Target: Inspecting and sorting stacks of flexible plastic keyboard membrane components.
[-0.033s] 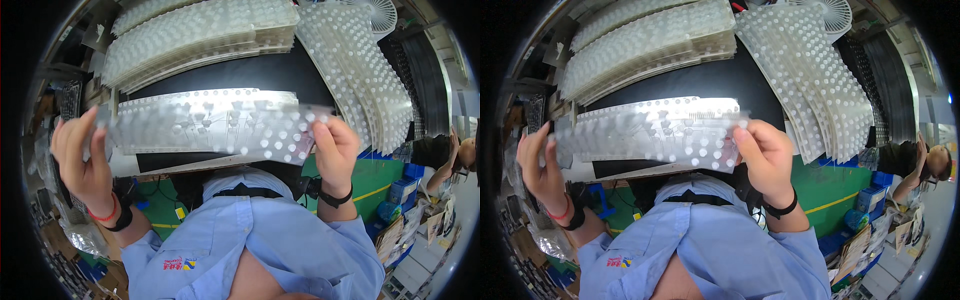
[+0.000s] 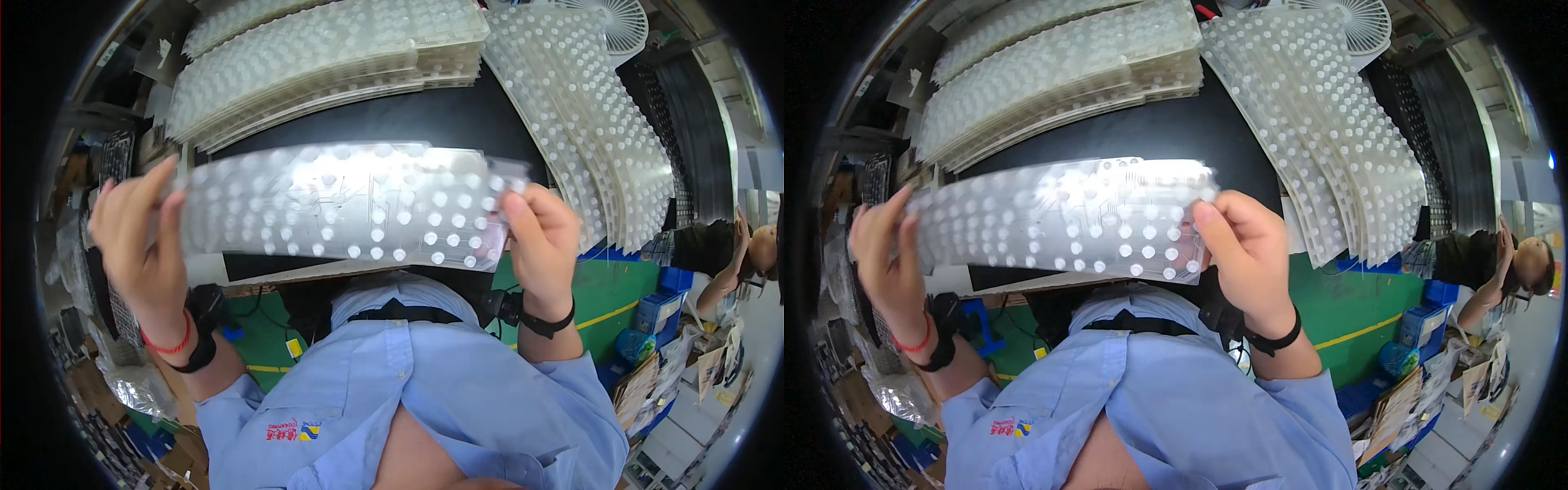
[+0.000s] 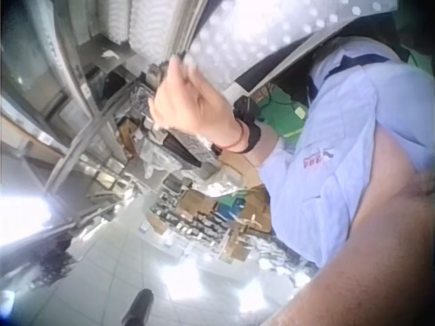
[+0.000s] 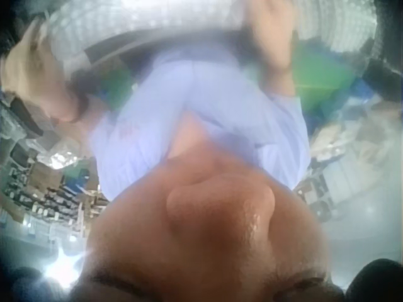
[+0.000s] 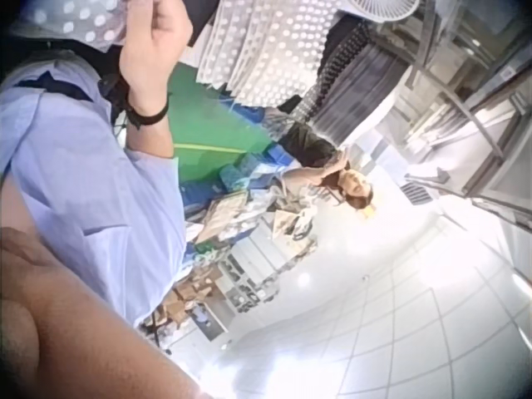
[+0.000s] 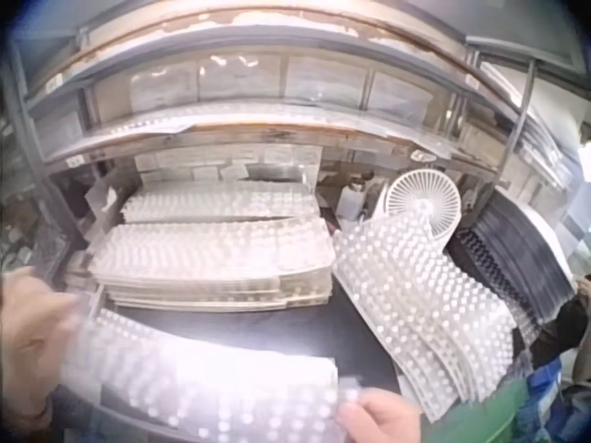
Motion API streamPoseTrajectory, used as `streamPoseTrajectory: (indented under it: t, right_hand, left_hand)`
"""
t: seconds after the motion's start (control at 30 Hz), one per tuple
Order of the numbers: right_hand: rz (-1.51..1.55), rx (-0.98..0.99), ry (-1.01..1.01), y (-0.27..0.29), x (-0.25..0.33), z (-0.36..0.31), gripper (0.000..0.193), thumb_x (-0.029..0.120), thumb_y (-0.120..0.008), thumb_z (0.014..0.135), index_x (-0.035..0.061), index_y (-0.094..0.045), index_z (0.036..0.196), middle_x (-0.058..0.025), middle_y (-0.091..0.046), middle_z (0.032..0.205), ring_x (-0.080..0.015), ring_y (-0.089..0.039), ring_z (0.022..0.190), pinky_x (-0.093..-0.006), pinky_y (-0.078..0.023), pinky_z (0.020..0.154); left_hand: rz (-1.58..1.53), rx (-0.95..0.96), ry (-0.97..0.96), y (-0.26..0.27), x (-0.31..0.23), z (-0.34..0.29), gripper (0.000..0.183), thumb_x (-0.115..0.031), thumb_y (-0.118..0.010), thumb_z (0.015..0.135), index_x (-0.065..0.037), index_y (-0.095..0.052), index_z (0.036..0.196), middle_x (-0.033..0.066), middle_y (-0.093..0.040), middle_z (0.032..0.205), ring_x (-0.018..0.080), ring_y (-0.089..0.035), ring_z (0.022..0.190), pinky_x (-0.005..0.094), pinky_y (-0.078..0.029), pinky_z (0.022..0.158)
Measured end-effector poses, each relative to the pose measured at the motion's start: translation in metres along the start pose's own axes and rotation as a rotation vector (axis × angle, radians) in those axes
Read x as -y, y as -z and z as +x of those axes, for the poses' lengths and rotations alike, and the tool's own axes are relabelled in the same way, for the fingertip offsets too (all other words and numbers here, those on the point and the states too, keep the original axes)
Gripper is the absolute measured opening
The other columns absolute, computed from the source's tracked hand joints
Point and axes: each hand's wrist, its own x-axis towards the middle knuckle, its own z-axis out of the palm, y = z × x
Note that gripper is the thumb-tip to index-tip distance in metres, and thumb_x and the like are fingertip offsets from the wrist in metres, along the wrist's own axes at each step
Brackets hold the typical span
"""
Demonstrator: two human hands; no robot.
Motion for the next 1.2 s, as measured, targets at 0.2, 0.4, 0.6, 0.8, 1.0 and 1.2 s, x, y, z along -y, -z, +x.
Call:
streamPoseTrajectory:
  t: [0.2,0.4,0.6,0.8,1.0,1.2]
  right_hand:
    - [-0.027,-0.109,-0.205,0.003,-0.03,0.018,0.022,0.015,-0.056,0.097,-0.0002,-0.06,0.081,-0.0033,-0.064,0.073,-0.0061,-0.058,0.059,-0.0196,-0.043,0.051]
    - [0.018,-0.089,-0.271,0.007,-0.035,0.018,0.02,0.012,-0.056,0.097,-0.0002,-0.061,0.082,-0.0037,-0.065,0.073,-0.0069,-0.059,0.06,-0.0202,-0.044,0.054]
    - [-0.033,-0.092,-0.323,0.01,-0.039,0.017,0.014,0.007,-0.057,0.095,-0.0006,-0.06,0.084,-0.0051,-0.066,0.076,-0.0082,-0.062,0.062,-0.0206,-0.046,0.056]
    - [-0.037,-0.108,-0.318,0.01,-0.039,0.017,0.012,0.006,-0.057,0.094,-0.0003,-0.06,0.084,-0.0057,-0.066,0.076,-0.0082,-0.062,0.062,-0.0208,-0.046,0.054]
    - [-0.009,-0.12,-0.342,0.011,-0.039,0.019,0.015,0.007,-0.057,0.093,0.0005,-0.06,0.08,-0.0059,-0.066,0.074,-0.0085,-0.061,0.059,-0.0208,-0.045,0.051]
    - [0.07,-0.138,-0.378,0.007,-0.027,0.03,0.021,0.017,-0.06,0.094,0.0002,-0.062,0.081,-0.0043,-0.065,0.071,-0.0069,-0.059,0.056,-0.0198,-0.044,0.048]
  left_hand:
    - [-0.157,0.343,-0.056,-0.074,-0.006,-0.009,0.041,-0.014,-0.068,0.082,-0.006,-0.06,0.121,0.0118,-0.059,0.118,0.0296,-0.054,0.114,0.0475,-0.032,0.108]
    - [-0.548,0.551,-0.001,-0.103,-0.046,-0.029,0.065,-0.018,-0.071,0.078,-0.006,-0.046,0.138,0.0145,-0.037,0.149,0.0386,-0.03,0.139,0.0484,-0.022,0.115]
    - [-0.42,0.499,0.019,-0.113,-0.051,-0.04,0.069,-0.021,-0.072,0.076,-0.004,-0.046,0.138,0.0154,-0.036,0.15,0.0378,-0.029,0.14,0.049,-0.018,0.116]
    - [-0.389,0.452,0.007,-0.118,-0.053,-0.043,0.066,-0.022,-0.071,0.077,-0.002,-0.048,0.136,0.0164,-0.039,0.148,0.0384,-0.03,0.139,0.0484,-0.02,0.115]
    - [-0.407,0.434,0.012,-0.119,-0.052,-0.043,0.061,-0.019,-0.069,0.078,-0.002,-0.05,0.134,0.0162,-0.04,0.148,0.0386,-0.032,0.138,0.0477,-0.023,0.114]
    - [-0.401,0.434,0.013,-0.12,-0.052,-0.043,0.06,-0.02,-0.068,0.079,-0.003,-0.05,0.133,0.0157,-0.04,0.148,0.0381,-0.032,0.138,0.0479,-0.022,0.114]
